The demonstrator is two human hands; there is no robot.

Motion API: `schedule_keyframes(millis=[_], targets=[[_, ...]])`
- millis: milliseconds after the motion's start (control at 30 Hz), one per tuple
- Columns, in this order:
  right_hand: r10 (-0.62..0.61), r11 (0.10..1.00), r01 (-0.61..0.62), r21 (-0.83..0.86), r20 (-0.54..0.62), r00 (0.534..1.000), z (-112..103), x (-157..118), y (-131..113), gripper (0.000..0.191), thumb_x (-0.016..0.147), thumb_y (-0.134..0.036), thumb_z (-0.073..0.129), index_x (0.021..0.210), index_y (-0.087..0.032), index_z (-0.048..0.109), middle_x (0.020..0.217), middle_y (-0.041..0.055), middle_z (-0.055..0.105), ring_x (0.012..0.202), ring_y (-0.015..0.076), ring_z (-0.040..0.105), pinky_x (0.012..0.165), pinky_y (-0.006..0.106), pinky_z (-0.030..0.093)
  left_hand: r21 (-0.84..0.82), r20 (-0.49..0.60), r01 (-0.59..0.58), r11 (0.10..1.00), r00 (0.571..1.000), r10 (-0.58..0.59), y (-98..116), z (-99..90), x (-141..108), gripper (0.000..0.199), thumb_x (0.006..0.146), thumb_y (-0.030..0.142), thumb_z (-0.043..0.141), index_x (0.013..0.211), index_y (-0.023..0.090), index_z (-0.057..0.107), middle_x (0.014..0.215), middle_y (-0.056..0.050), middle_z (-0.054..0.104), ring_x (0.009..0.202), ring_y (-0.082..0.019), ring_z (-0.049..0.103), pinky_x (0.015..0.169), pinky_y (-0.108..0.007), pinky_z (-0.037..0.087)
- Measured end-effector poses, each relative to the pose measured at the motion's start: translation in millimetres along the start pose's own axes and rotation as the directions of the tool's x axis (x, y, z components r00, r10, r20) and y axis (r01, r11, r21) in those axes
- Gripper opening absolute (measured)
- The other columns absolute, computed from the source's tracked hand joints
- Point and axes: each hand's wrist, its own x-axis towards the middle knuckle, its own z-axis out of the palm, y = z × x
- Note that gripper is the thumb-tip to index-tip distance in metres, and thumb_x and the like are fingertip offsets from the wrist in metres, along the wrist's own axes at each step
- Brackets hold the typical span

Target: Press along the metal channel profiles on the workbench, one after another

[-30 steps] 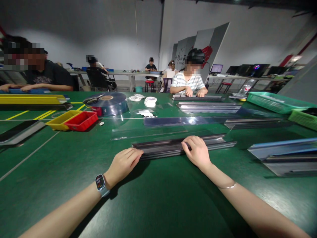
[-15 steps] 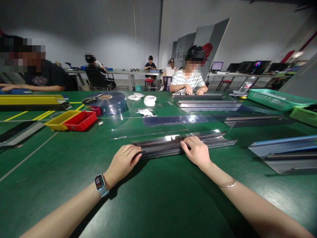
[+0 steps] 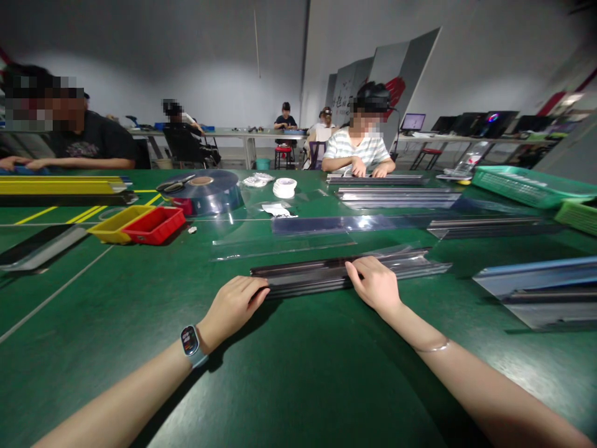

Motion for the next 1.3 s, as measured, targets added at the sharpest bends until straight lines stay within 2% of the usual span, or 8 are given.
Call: schedule_keyframes(millis=[167, 400, 533, 733, 867, 933, 1133, 1300], targets=[[0.0, 1.0, 0.0, -0.005, -0.004, 1.0, 1, 0, -1, 0.034, 0.087, -0.035, 0.038, 0.067, -0.017, 0.059, 0.068, 0.0045, 0.059, 0.076, 0.0148, 0.051, 0.065, 0.024, 0.03, 0.041, -0.001, 0.049, 0.998, 0.999, -0.049, -1, 1.6, -1, 0.02, 0.084, 0.029, 0.045, 0.095, 0.019, 0.057, 0.087, -0.005, 0.062, 0.08, -0.017, 0.057, 0.075, -0.033, 0.044], [0.022, 1.0, -0.023, -0.017, -0.014, 1.0, 2, -1, 0, 0.036, 0.087, -0.036, 0.037, 0.069, -0.017, 0.061, 0.067, 0.0045, 0.059, 0.074, 0.0146, 0.052, 0.063, 0.024, 0.029, 0.032, 0.057, 0.118, 0.993, 0.991, -0.12, 2, -1.7, 0, 0.021, 0.085, 0.033, 0.043, 0.096, 0.02, 0.054, 0.085, -0.004, 0.061, 0.079, -0.016, 0.056, 0.073, -0.031, 0.044], [0.021, 1.0, -0.02, 0.007, -0.037, 0.999, 2, -1, -1, 0.038, 0.088, -0.037, 0.036, 0.069, -0.017, 0.062, 0.066, 0.0053, 0.06, 0.073, 0.0151, 0.052, 0.062, 0.024, 0.029, 0.003, -0.056, 0.166, 0.986, 0.985, -0.166, 2, -3.3, 2, 0.018, 0.084, 0.031, 0.044, 0.092, 0.018, 0.052, 0.095, -0.006, 0.058, 0.087, -0.018, 0.054, 0.08, -0.034, 0.042], [0.022, 1.0, -0.021, 0.02, -0.054, 0.998, 3, -1, -2, 0.04, 0.088, -0.037, 0.035, 0.068, -0.017, 0.062, 0.064, 0.0056, 0.059, 0.074, 0.0154, 0.053, 0.061, 0.024, 0.03, -0.031, -0.199, 0.274, 0.961, 0.941, -0.275, -3, -2.6, -2, 0.013, 0.081, 0.027, 0.046, 0.088, 0.016, 0.048, 0.097, -0.008, 0.052, 0.093, -0.02, 0.05, 0.083, -0.036, 0.04], [0.023, 1.0, -0.022, 0.02, -0.046, 0.999, 4, -1, -1, 0.04, 0.088, -0.038, 0.036, 0.067, -0.016, 0.062, 0.065, 0.0058, 0.059, 0.073, 0.015, 0.053, 0.06, 0.024, 0.03, -0.096, -0.334, 0.321, 0.942, 0.881, -0.334, -7, 0.7, -7, 0.019, 0.082, 0.024, 0.044, 0.098, 0.015, 0.041, 0.091, -0.008, 0.049, 0.087, -0.019, 0.05, 0.079, -0.035, 0.041], [0.03, 0.999, -0.029, 0.014, -0.032, 0.999, 5, -1, 0, 0.039, 0.088, -0.038, 0.036, 0.067, -0.017, 0.062, 0.065, 0.0057, 0.059, 0.072, 0.015, 0.052, 0.06, 0.024, 0.029, -0.132, -0.365, 0.346, 0.929, 0.854, -0.37, -8, 2.2, -8, 0.019, 0.082, 0.023, 0.043, 0.099, 0.016, 0.04, 0.09, -0.007, 0.048, 0.085, -0.018, 0.05, 0.077, -0.035, 0.042], [0.053, 0.998, -0.053, -0.018, 0.0, 0.999, 5, -2, 0, 0.041, 0.087, -0.04, 0.036, 0.063, -0.017, 0.06, 0.063, 0.0049, 0.059, 0.067, 0.0142, 0.052, 0.058, 0.024, 0.027, -0.213, -0.321, 0.408, 0.888, 0.829, -0.458, -10, 2.3, -6, 0.017, 0.084, 0.023, 0.039, 0.099, 0.016, 0.04, 0.09, -0.007, 0.049, 0.085, -0.017, 0.05, 0.076, -0.033, 0.042], [0.04, 0.999, -0.04, -0.017, -0.019, 0.999, 5, -1, -1, 0.042, 0.088, -0.04, 0.035, 0.062, -0.017, 0.06, 0.061, 0.0045, 0.058, 0.064, 0.0138, 0.051, 0.057, 0.025, 0.026, -0.19, -0.266, 0.408, 0.893, 0.854, -0.447, -8, -1.4, -3, 0.012, 0.085, 0.025, 0.037, 0.09, 0.017, 0.044, 0.084, -0.005, 0.051, 0.079, -0.017, 0.049, 0.074, -0.032, 0.041]])
